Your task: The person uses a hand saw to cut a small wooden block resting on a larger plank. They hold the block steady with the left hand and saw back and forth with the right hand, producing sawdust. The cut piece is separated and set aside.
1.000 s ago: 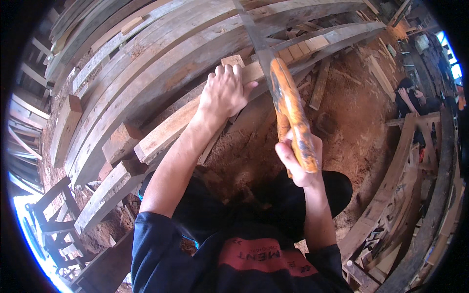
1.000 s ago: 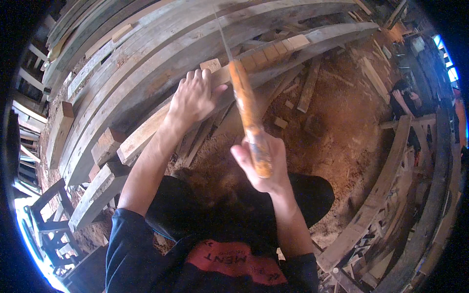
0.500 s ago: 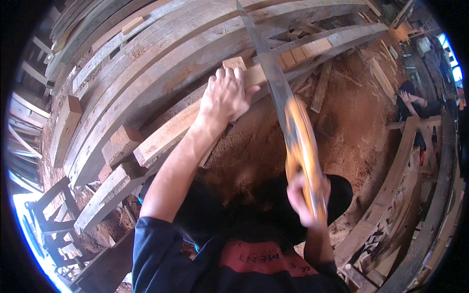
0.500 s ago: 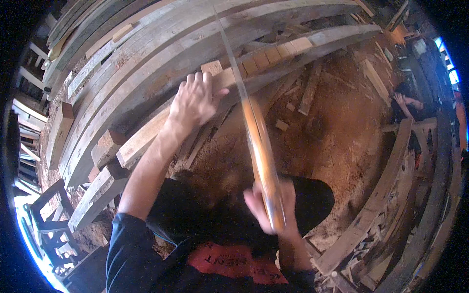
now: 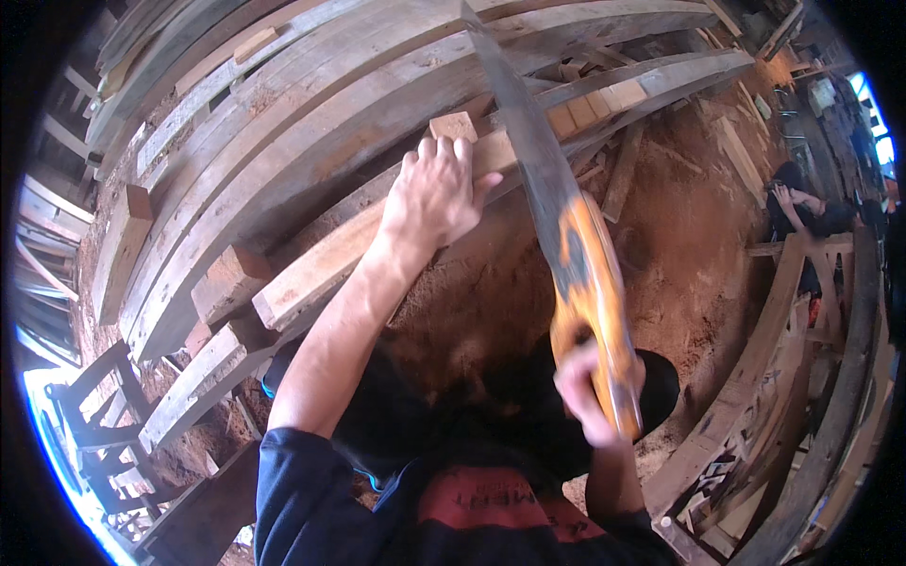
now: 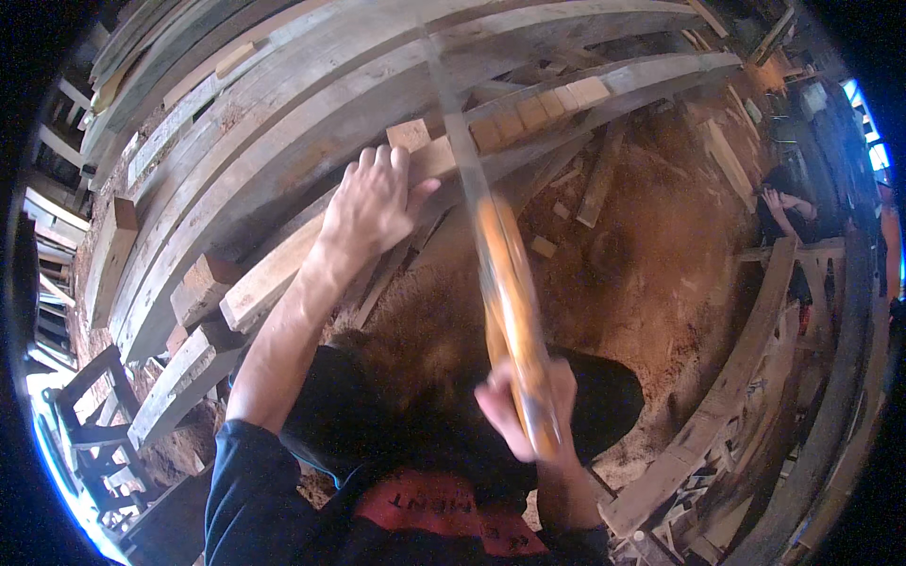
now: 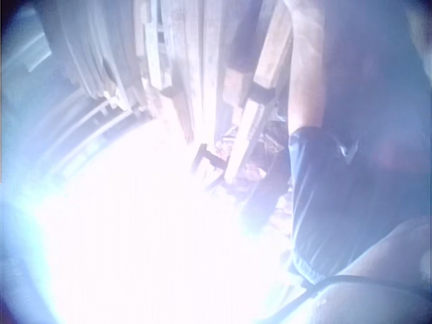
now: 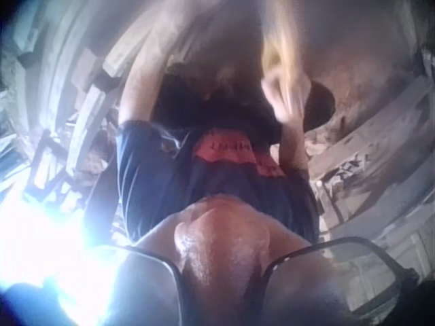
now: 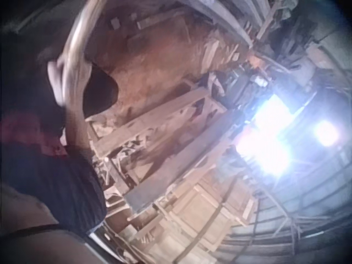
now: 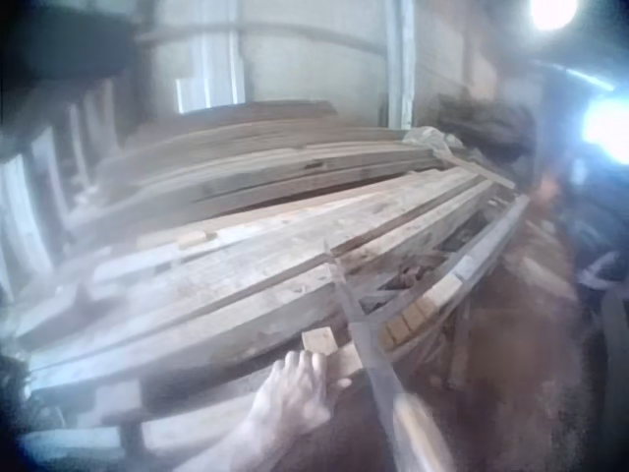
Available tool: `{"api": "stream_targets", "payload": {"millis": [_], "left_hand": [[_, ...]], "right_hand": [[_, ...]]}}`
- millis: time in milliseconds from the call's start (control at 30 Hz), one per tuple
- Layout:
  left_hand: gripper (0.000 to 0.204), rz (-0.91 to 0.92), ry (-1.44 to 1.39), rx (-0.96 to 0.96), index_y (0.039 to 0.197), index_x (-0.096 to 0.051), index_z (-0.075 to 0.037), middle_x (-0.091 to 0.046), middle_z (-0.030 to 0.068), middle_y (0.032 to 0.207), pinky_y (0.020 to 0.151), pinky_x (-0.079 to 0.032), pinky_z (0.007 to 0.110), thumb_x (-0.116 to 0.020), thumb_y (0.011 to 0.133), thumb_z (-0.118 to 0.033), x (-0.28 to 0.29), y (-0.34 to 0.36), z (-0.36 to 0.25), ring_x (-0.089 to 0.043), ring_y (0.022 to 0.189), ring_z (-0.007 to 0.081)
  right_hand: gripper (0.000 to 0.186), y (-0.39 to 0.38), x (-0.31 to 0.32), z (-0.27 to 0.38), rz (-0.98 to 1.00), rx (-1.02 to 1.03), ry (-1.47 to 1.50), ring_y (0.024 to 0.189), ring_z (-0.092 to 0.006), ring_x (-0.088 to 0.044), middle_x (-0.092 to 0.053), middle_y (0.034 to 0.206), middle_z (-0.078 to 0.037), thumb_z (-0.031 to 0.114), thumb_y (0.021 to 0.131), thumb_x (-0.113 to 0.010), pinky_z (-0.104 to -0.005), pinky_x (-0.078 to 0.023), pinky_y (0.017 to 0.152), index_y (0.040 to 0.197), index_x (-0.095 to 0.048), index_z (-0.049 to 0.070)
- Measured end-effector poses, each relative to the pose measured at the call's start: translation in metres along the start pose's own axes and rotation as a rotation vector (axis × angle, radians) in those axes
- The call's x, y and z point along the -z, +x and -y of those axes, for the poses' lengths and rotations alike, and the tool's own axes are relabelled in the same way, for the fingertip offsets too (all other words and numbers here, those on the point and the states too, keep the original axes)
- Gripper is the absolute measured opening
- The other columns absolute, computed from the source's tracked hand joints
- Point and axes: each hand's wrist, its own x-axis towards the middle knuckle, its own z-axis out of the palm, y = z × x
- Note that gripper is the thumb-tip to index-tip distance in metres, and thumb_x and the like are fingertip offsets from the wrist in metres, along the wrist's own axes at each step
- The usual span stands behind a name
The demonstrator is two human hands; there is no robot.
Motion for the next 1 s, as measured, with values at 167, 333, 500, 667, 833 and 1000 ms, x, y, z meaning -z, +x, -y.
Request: {"api": "stream_targets", "payload": {"millis": [167,333,500,667,833,1000], "left_hand": [[0.055,0.057,0.010,0.038,0.105,-0.054,0.007,-0.061,0.0258,0.096,0.082,-0.050,0.046,-0.046,0.098,-0.047,0.000,0.001,-0.001,-0.060,0.095,0.0379],[0.058,0.031,-0.006,0.064,0.107,-0.053,0.008,-0.060,0.0289,0.102,0.087,-0.048,0.047,-0.047,0.097,-0.049,0.006,0.004,-0.001,-0.060,0.098,0.0400],[0.056,-0.003,0.054,0.010,0.104,-0.057,0.006,-0.063,0.0225,0.091,0.080,-0.051,0.043,-0.046,0.097,-0.048,0.001,0.000,-0.003,-0.062,0.092,0.0340],[0.053,0.011,-0.024,0.059,0.101,-0.052,0.005,-0.061,0.0254,0.091,0.082,-0.049,0.047,-0.050,0.096,-0.047,0.001,0.003,-0.004,-0.060,0.091,0.0385],[0.052,-0.005,-0.023,0.017,0.100,-0.053,0.005,-0.061,0.0251,0.092,0.081,-0.050,0.047,-0.049,0.097,-0.047,-0.003,-0.001,-0.003,-0.060,0.090,0.0380],[0.055,-0.015,0.028,0.046,0.102,-0.053,0.006,-0.061,0.0247,0.094,0.079,-0.050,0.046,-0.048,0.097,-0.048,-0.003,0.006,-0.001,-0.061,0.090,0.0379]], "right_hand": [[0.021,0.063,-0.022,-0.005,0.021,0.180,-0.137,0.047,-0.0150,-0.052,-0.051,0.054,-0.001,0.012,0.084,-0.072,-0.0305,-0.038,0.046,0.071,-0.056,0.008],[0.017,-0.038,0.018,-0.018,0.107,0.021,0.093,0.058,-0.0097,-0.055,-0.055,0.070,-0.005,0.007,0.082,-0.072,-0.0260,-0.048,0.060,0.085,-0.055,0.007],[0.020,0.074,-0.028,0.003,0.053,0.140,-0.020,0.049,-0.0080,-0.043,-0.049,0.056,0.002,0.010,0.085,-0.072,-0.0283,-0.034,0.045,0.073,-0.056,0.009],[0.015,-0.035,0.006,-0.011,0.119,0.151,-0.023,0.054,-0.0091,-0.051,-0.053,0.064,0.000,0.007,0.083,-0.069,-0.0235,-0.042,0.055,0.093,-0.058,0.005],[0.008,0.059,-0.014,-0.023,0.111,0.165,-0.125,0.053,-0.0074,-0.049,-0.054,0.067,-0.001,0.003,0.088,-0.063,-0.0222,-0.040,0.048,0.086,-0.055,0.006],[0.014,-0.005,0.005,-0.015,0.046,-0.049,-0.160,0.052,-0.0145,-0.059,-0.059,0.059,-0.003,0.013,0.076,-0.074,-0.0291,-0.046,0.052,0.075,-0.061,0.009]]}}
